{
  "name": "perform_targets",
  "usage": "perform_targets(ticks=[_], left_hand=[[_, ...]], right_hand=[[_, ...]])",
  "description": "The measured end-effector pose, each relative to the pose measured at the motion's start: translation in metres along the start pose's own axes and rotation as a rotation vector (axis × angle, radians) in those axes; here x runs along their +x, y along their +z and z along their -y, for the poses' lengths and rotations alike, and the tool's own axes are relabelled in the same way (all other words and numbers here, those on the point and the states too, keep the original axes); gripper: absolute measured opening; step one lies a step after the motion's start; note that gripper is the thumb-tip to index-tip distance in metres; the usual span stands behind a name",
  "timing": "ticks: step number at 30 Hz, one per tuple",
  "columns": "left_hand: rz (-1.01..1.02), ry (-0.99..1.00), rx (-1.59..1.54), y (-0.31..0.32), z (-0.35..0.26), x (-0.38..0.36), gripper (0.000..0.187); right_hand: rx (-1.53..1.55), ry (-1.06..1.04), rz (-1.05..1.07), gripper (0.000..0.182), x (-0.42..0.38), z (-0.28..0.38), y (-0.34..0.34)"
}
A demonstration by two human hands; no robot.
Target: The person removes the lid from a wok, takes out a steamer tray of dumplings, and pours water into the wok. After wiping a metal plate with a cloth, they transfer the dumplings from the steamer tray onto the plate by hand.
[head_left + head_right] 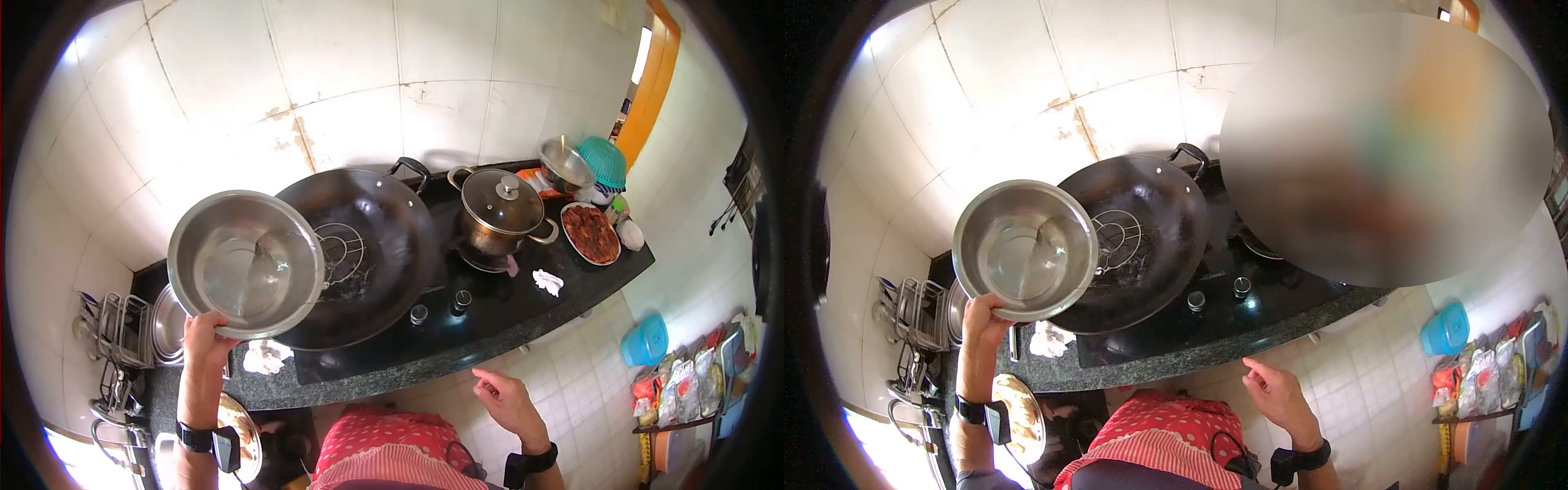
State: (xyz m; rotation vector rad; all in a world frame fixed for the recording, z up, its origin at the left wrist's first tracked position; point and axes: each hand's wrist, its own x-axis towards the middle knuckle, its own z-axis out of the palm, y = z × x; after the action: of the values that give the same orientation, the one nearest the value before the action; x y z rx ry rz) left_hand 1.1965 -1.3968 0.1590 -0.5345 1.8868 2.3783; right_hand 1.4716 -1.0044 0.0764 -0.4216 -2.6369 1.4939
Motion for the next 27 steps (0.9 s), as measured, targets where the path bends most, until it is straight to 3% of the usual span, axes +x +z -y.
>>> perform_targets(ticks=[13,16,17,19,24,27], left_hand=[[-0.082,0.367,0.214,0.035,0.006,-0.004,0.064],[-0.086,0.634,0.279,0.038,0.015,0.003,0.077],[-0.091,0.635,0.282,0.040,0.016,0.003,0.077],[-0.054,0.870,0.400,0.045,0.018,0.004,0.083],[-0.197,1.043,0.682,0.077,0.011,-0.021,0.087],[-0.156,1.091,0.552,0.081,0.013,-0.021,0.085]], right_hand=[[-0.035,0.019,0.071,0.032,0.027,-0.022,-0.027],[-0.056,0.039,0.099,0.034,0.031,-0.022,-0.030],[-0.055,0.037,0.105,0.034,0.033,-0.022,-0.030],[-0.050,0.051,0.122,0.034,0.036,-0.024,-0.030],[-0.075,-0.045,0.115,0.033,0.046,-0.023,-0.024],[-0.104,-0.086,0.132,0.032,0.052,-0.022,-0.019]])
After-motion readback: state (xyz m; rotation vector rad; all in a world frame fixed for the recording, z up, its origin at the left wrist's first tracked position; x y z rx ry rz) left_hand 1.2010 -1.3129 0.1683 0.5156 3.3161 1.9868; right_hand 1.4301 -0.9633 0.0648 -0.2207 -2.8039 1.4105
